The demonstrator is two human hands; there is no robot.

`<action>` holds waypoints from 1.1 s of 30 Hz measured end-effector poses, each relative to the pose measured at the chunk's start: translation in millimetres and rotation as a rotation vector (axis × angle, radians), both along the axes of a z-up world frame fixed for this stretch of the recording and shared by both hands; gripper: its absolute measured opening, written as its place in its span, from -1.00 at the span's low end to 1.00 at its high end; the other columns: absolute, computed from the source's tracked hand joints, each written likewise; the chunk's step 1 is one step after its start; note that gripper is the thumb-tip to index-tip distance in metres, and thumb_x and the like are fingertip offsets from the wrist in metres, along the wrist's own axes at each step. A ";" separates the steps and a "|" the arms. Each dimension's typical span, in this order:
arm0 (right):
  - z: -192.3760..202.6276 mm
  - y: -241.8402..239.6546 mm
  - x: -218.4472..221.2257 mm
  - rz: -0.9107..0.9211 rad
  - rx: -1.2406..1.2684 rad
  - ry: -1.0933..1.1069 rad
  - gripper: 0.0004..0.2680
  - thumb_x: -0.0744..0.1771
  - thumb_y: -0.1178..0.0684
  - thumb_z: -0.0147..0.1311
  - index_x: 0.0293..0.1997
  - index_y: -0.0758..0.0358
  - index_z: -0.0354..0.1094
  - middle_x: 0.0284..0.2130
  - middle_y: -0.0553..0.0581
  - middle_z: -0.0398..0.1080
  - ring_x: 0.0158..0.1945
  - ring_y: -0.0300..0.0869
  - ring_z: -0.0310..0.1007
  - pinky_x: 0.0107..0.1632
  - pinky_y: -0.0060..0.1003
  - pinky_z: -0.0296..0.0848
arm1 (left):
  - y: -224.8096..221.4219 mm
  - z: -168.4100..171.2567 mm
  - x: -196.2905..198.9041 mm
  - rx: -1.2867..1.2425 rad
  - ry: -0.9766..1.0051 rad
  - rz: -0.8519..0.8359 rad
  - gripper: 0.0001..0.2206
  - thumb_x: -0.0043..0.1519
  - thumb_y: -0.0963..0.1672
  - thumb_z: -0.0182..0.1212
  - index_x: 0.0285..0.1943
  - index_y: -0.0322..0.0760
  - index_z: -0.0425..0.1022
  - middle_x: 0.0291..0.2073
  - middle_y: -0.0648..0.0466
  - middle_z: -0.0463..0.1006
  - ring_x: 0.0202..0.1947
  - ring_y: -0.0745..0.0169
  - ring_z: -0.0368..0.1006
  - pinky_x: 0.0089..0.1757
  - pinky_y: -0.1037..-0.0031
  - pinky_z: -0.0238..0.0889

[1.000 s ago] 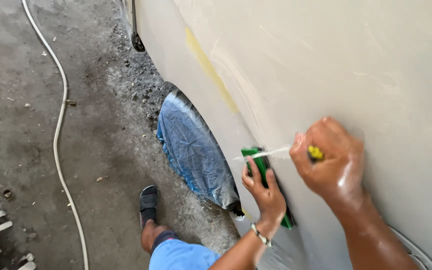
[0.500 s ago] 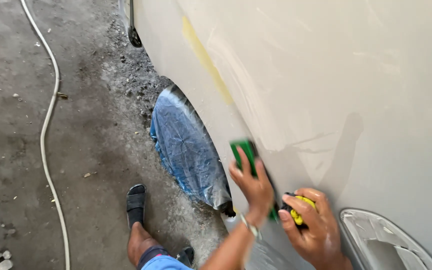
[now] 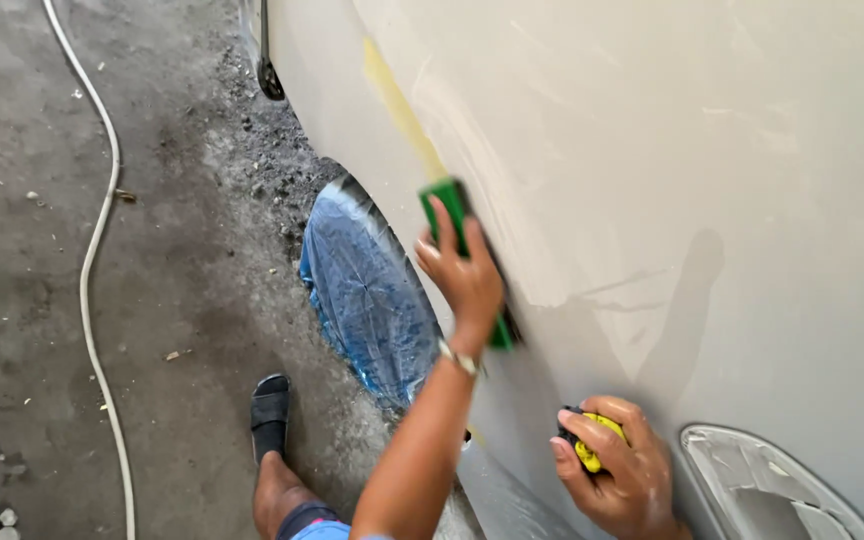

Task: The person scrubs the side of a white car door using a green sponge and a yellow cloth. They repeatedly dip the sponge into a bucket of water and continue scrubbing the area around the door handle and wheel arch.

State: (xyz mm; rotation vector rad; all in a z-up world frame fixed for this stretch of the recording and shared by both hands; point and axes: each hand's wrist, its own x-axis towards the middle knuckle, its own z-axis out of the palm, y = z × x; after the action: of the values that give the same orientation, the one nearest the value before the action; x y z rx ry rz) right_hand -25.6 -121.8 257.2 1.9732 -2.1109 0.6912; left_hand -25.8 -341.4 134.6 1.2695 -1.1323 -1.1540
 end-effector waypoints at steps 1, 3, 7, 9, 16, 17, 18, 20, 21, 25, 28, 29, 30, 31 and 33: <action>0.9 7.1 6.4 -0.010 0.007 -0.005 -0.78 0.22 0.06 0.30 -0.10 0.15 0.45 -0.19 0.19 0.42 -0.16 0.02 0.50 -0.16 -0.17 0.50 | 4.2 7.3 5.1 0.007 -0.005 -0.010 -0.47 0.40 -0.05 0.09 0.58 -0.16 0.18 0.14 -0.32 0.26 0.13 -0.27 0.18 0.19 0.04 0.01; -1.1 12.7 9.9 -0.099 0.037 -0.078 -0.79 0.21 0.08 0.31 -0.13 0.16 0.47 -0.20 0.22 0.45 -0.20 -0.01 0.51 -0.18 -0.21 0.50 | 2.8 20.0 7.4 0.055 0.028 0.036 -0.45 0.40 -0.03 0.11 0.59 -0.16 0.18 0.12 -0.31 0.29 0.12 -0.25 0.21 0.22 0.06 0.06; -26.9 25.1 -1.9 -0.068 -0.066 -0.160 -0.80 0.21 0.10 0.28 -0.12 0.17 0.49 -0.20 0.22 0.45 -0.17 -0.05 0.52 -0.15 -0.27 0.50 | 121.4 7.1 3.6 -0.174 0.059 -0.033 -0.45 0.39 -0.05 0.11 0.58 -0.23 0.16 0.30 -0.39 0.20 0.29 -0.34 0.13 0.27 -0.01 -0.06; -40.3 41.6 -7.4 -0.114 -0.086 -0.201 -0.82 0.19 0.08 0.30 -0.18 0.13 0.52 -0.27 0.15 0.47 -0.19 -0.11 0.55 -0.13 -0.30 0.51 | 108.1 7.6 -2.6 -0.207 0.053 -0.045 -0.43 0.35 -0.03 0.15 0.56 -0.23 0.19 0.24 -0.37 0.21 0.26 -0.34 0.14 0.26 -0.01 -0.05; -52.9 72.7 3.2 -0.225 -0.073 -0.332 -0.84 0.21 0.11 0.27 -0.19 0.17 0.50 -0.25 0.20 0.47 -0.22 -0.12 0.53 -0.14 -0.33 0.48 | 41.4 20.4 8.1 -0.009 0.082 -0.008 -0.46 0.41 0.00 0.02 0.59 -0.18 0.14 0.15 -0.33 0.31 0.12 -0.26 0.22 0.20 0.07 0.06; -61.0 70.4 -4.7 -0.192 -0.076 -0.303 -0.84 0.19 0.10 0.28 -0.21 0.14 0.52 -0.29 0.16 0.48 -0.25 -0.15 0.54 -0.17 -0.34 0.50 | 81.1 9.9 7.1 -0.088 0.075 -0.035 -0.45 0.42 -0.02 0.03 0.60 -0.22 0.12 0.20 -0.37 0.26 0.18 -0.29 0.19 0.22 0.04 0.00; -69.5 67.6 -12.0 -0.158 -0.078 -0.273 -0.84 0.17 0.09 0.29 -0.24 0.11 0.53 -0.33 0.12 0.48 -0.29 -0.19 0.55 -0.20 -0.35 0.51 | 122.9 -2.6 12.3 -0.166 0.067 -0.061 -0.45 0.43 -0.04 0.05 0.60 -0.25 0.09 0.26 -0.40 0.22 0.24 -0.32 0.15 0.25 0.01 -0.05; -60.5 61.2 -5.3 -0.168 -0.049 -0.258 -0.84 0.17 0.10 0.30 -0.24 0.11 0.54 -0.34 0.11 0.49 -0.29 -0.20 0.55 -0.19 -0.34 0.51 | 130.7 -16.9 5.5 -0.134 0.066 -0.064 -0.44 0.41 -0.03 0.07 0.59 -0.24 0.11 0.22 -0.36 0.24 0.22 -0.28 0.16 0.23 0.03 -0.03; -59.7 55.4 -3.4 -0.186 -0.029 -0.250 -0.83 0.17 0.10 0.31 -0.23 0.11 0.54 -0.34 0.09 0.49 -0.29 -0.20 0.56 -0.19 -0.33 0.51 | 131.2 -26.4 0.3 -0.111 0.059 -0.077 -0.43 0.38 -0.03 0.09 0.58 -0.22 0.13 0.18 -0.33 0.25 0.19 -0.25 0.17 0.21 0.04 -0.01; -49.9 33.7 -4.3 -0.180 -0.040 -0.280 -0.82 0.16 0.09 0.30 -0.22 0.10 0.54 -0.34 0.07 0.51 -0.29 -0.18 0.59 -0.18 -0.33 0.54 | 16.9 -28.2 0.9 0.198 -0.032 -0.091 -0.44 0.32 0.03 0.08 0.54 -0.02 0.19 0.17 -0.28 0.21 0.10 -0.18 0.19 0.11 0.13 0.10; -19.1 12.3 17.7 -0.229 0.108 -0.307 -0.79 0.18 0.11 0.29 -0.15 0.16 0.51 -0.20 0.18 0.48 -0.11 -0.09 0.55 -0.03 -0.29 0.49 | 50.7 -52.9 3.9 0.165 -0.162 0.064 -0.46 0.37 0.05 0.10 0.55 0.01 0.22 0.14 -0.26 0.30 0.14 -0.19 0.21 0.19 0.10 0.08; -16.4 -1.9 14.5 -0.161 0.088 -0.379 -0.74 0.20 0.12 0.28 -0.06 0.18 0.45 -0.13 0.19 0.44 -0.01 -0.09 0.50 0.08 -0.27 0.43 | 78.3 -53.7 0.8 0.051 -0.098 0.020 -0.44 0.37 0.04 0.11 0.57 -0.03 0.18 0.17 -0.29 0.28 0.17 -0.20 0.19 0.20 0.08 0.05; -13.4 -16.7 12.1 -0.092 0.069 -0.451 -0.70 0.22 0.12 0.27 0.04 0.21 0.39 -0.05 0.20 0.41 0.09 -0.09 0.45 0.19 -0.25 0.37 | 105.3 -55.2 -3.0 -0.064 -0.037 -0.024 -0.42 0.37 0.03 0.11 0.59 -0.07 0.15 0.20 -0.32 0.26 0.19 -0.22 0.17 0.21 0.07 0.02; -14.9 -17.8 5.1 -0.076 0.066 -0.446 -0.70 0.22 0.12 0.27 0.04 0.21 0.39 -0.05 0.20 0.41 0.09 -0.09 0.45 0.19 -0.25 0.37 | 102.9 -56.4 -4.6 -0.070 -0.033 -0.009 -0.42 0.37 0.03 0.11 0.59 -0.07 0.15 0.20 -0.32 0.26 0.19 -0.22 0.17 0.21 0.07 0.02; -17.9 -10.4 -7.7 -0.123 0.242 -0.762 -0.54 0.19 0.13 0.29 0.20 0.27 0.25 0.02 0.19 0.35 0.09 -0.16 0.36 0.15 -0.24 0.31 | 110.3 -60.0 -8.8 -0.024 -0.083 -0.034 -0.41 0.33 0.03 0.14 0.56 -0.06 0.19 0.16 -0.31 0.27 0.18 -0.20 0.18 0.18 0.09 0.04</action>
State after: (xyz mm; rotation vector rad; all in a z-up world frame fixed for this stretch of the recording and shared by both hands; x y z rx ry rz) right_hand -33.3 -132.2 239.2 1.8430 -2.8181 1.3916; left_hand -34.5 -231.1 74.6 1.2948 -1.2297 -1.1178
